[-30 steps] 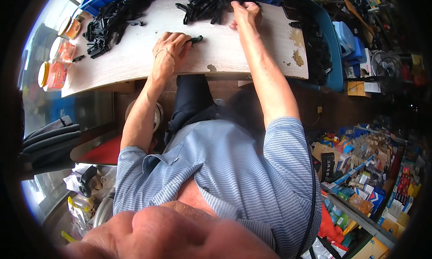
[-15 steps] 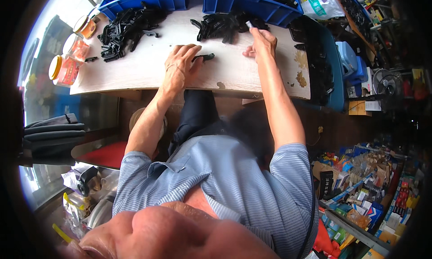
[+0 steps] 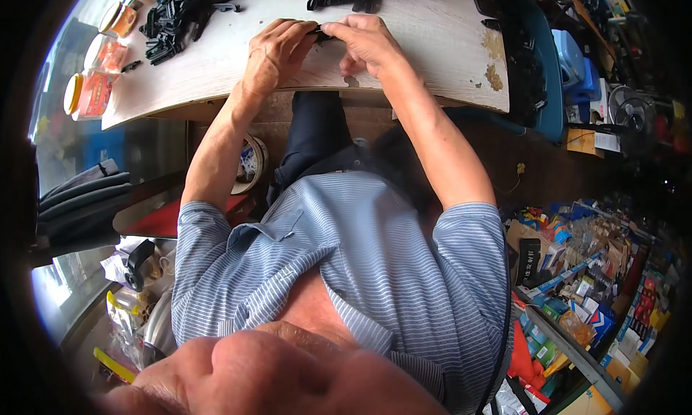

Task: Sorting and assembling small black plastic components at a workbench.

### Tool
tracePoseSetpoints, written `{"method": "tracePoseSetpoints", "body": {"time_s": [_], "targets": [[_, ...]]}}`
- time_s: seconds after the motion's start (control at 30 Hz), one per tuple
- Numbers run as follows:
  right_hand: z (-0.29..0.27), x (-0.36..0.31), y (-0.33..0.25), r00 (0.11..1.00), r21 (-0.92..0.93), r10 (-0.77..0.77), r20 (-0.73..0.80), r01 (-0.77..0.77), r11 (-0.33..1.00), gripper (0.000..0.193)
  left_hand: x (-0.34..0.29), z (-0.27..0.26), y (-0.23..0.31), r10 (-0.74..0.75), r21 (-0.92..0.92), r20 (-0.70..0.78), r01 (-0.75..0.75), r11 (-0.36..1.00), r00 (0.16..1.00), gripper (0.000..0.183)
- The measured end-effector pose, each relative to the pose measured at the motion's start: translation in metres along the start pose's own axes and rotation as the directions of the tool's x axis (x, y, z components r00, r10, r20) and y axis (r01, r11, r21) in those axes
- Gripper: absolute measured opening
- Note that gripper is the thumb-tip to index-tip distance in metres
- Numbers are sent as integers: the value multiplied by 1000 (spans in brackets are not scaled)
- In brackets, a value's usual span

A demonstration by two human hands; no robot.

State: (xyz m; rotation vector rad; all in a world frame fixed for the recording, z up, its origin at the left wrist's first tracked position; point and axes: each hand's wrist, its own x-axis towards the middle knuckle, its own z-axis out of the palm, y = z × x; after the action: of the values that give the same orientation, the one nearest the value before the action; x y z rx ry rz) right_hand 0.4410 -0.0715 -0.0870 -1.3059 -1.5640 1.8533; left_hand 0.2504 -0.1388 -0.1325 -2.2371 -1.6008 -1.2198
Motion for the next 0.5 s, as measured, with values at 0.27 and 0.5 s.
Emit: {"method": "tracePoseSetpoints", "body": {"time_s": [0.27, 0.5], "targets": [[20, 5, 9, 985, -13, -13, -175, 11, 1000, 33, -11, -3, -7, -15, 32, 53, 13, 999, 998, 23], [23, 14, 12, 948, -28, -14, -317, 6, 1000, 33, -4, 2, -5, -9, 87, 115, -1, 996, 993, 21]]}}
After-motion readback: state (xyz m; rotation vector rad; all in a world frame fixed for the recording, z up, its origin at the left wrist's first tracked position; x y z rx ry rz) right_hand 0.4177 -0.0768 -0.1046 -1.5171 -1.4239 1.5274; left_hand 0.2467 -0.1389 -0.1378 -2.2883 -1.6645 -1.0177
